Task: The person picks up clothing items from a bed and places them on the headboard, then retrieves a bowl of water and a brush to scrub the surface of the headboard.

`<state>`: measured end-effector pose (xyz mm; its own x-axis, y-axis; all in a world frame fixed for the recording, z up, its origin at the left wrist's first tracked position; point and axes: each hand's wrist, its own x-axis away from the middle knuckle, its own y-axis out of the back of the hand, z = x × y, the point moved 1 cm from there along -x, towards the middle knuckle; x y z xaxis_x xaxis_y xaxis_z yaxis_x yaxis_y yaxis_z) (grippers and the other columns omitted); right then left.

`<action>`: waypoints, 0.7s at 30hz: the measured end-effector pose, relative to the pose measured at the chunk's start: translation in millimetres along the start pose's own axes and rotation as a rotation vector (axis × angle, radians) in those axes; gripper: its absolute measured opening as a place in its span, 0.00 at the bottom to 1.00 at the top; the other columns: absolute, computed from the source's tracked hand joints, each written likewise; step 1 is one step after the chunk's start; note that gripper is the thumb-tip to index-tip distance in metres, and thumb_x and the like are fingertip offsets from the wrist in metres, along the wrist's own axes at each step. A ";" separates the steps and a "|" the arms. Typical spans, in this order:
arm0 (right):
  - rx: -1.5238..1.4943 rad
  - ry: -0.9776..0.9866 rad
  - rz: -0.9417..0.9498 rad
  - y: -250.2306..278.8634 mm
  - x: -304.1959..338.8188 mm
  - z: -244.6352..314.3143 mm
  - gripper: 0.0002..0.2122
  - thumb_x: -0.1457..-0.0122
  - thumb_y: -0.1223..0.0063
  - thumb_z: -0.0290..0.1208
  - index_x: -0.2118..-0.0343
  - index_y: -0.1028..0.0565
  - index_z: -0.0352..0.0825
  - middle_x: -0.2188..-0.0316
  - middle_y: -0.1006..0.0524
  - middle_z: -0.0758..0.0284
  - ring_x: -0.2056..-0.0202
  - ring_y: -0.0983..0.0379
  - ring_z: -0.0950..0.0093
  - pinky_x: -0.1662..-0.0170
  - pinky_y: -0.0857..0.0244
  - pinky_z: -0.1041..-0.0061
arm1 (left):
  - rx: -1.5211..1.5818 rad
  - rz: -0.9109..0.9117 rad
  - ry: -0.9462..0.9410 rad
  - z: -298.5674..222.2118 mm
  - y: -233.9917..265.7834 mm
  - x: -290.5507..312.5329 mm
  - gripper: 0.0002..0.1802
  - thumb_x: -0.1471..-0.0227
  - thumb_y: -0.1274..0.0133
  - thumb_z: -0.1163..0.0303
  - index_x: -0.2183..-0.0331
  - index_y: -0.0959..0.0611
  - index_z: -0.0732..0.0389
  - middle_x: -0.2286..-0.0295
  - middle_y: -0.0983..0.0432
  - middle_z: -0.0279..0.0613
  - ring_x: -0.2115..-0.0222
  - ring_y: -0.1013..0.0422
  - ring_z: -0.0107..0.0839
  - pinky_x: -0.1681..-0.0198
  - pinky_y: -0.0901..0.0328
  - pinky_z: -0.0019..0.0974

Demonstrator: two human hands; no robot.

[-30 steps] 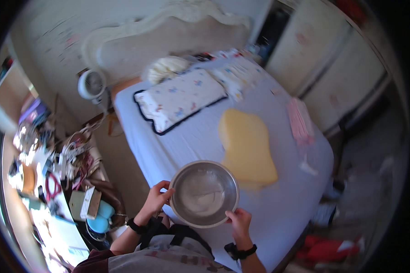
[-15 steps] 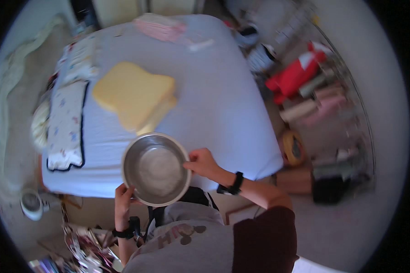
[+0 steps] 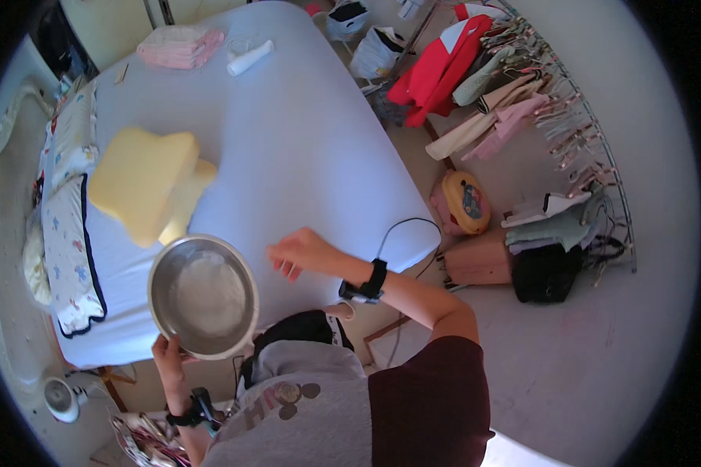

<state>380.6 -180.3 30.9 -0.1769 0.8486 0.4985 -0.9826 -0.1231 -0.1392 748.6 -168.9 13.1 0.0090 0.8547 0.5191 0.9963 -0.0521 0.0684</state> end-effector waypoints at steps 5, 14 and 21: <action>0.033 0.116 -0.214 152.4 62.5 11.2 0.14 0.44 0.50 0.38 0.71 0.24 0.29 0.76 0.25 0.66 0.76 0.28 0.78 0.76 0.31 0.80 | 0.015 -0.114 -0.037 11.1 -58.8 5.7 0.12 0.48 0.56 0.72 0.65 0.27 0.72 0.77 0.26 0.45 0.83 0.27 0.34 0.84 0.28 0.31; 0.295 0.078 -0.729 333.1 265.3 78.6 0.13 0.44 0.49 0.36 0.63 0.25 0.29 0.72 0.23 0.65 0.73 0.27 0.79 0.71 0.30 0.80 | 0.024 -0.103 -0.007 0.7 -165.3 24.7 0.12 0.47 0.56 0.70 0.67 0.26 0.72 0.84 0.30 0.38 0.86 0.30 0.27 0.84 0.28 0.28; 0.677 0.164 -0.790 295.2 364.0 171.8 0.12 0.44 0.50 0.29 0.60 0.27 0.28 0.69 0.25 0.63 0.71 0.28 0.78 0.67 0.33 0.79 | 0.096 -0.036 -0.041 -1.2 -195.1 22.4 0.12 0.47 0.57 0.72 0.67 0.27 0.73 0.79 0.27 0.44 0.82 0.27 0.32 0.82 0.28 0.28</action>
<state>16.4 4.0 318.2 0.4879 0.8659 0.1106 -0.6509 0.2764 0.7071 554.3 -140.2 12.4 -0.0257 0.8757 0.4822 0.9996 0.0273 0.0035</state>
